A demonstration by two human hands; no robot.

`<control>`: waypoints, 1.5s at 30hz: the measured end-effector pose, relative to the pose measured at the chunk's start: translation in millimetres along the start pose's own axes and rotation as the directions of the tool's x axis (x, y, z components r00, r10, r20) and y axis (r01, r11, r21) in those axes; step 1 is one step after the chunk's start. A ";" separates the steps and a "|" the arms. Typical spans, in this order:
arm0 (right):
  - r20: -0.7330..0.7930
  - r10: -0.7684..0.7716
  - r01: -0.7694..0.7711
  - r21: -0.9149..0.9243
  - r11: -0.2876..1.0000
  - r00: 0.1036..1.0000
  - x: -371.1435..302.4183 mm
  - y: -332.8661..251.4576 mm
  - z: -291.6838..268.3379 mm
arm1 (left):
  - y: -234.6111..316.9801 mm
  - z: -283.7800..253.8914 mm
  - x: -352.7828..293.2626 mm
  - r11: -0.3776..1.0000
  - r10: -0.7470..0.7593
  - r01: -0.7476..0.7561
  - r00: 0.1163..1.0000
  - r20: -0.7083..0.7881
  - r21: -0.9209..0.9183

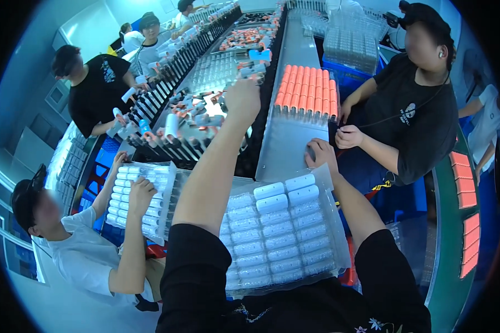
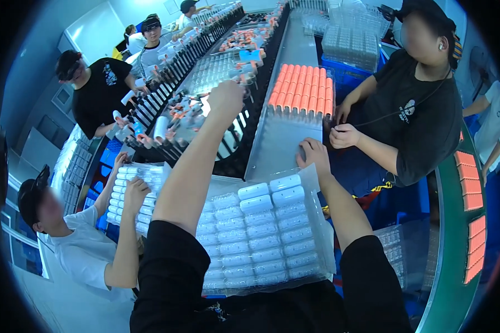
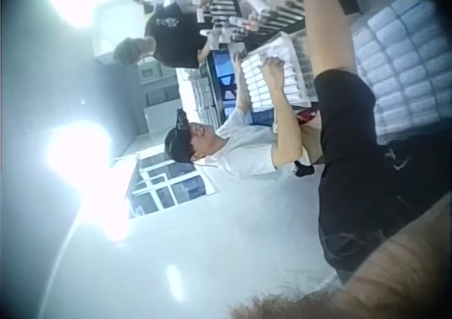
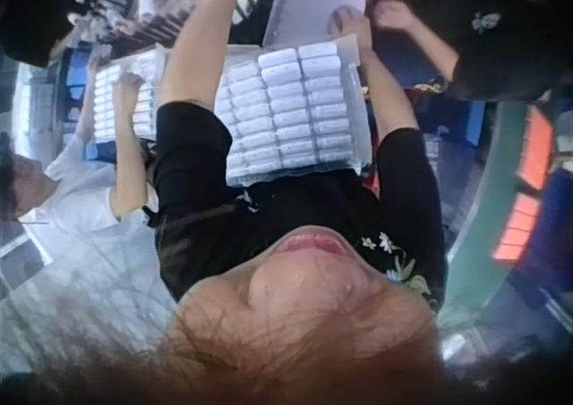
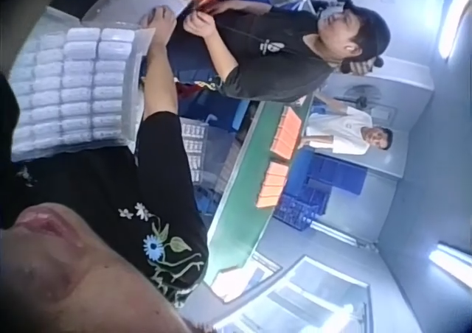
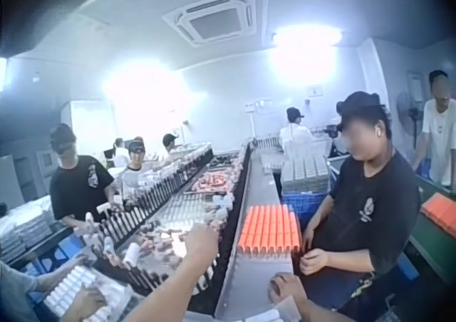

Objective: The person assembles small components by hand, placing them into partitioned plastic trays on a factory assembly line.

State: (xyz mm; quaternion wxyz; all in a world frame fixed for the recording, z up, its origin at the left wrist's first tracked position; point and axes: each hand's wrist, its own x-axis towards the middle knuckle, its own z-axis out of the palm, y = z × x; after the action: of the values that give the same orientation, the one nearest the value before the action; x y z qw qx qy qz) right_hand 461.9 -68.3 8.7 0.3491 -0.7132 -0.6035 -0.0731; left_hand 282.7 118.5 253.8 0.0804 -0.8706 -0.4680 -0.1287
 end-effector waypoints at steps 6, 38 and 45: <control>-0.009 -0.020 0.020 0.013 1.000 1.000 13.7 -8.5 -6.2 | -29.7 -4.4 -43.6 0.974 0.055 -0.030 0.993 -0.107 0.224; -0.019 -0.022 0.022 0.002 1.000 1.000 7.4 -9.6 -1.8 | -41.4 -47.3 1.0 0.964 0.234 -0.254 0.953 -0.194 -0.084; -0.028 0.040 -0.040 0.025 0.999 0.999 10.9 -10.6 -12.9 | -32.3 -25.6 -28.7 0.992 0.032 -0.026 0.999 0.043 -0.127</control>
State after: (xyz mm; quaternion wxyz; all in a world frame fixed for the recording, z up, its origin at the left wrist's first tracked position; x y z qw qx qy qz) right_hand 459.1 -66.7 28.4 0.3678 -0.7196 -0.5849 -0.0688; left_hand 236.7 106.8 270.2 0.0162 -0.8833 -0.4479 -0.1373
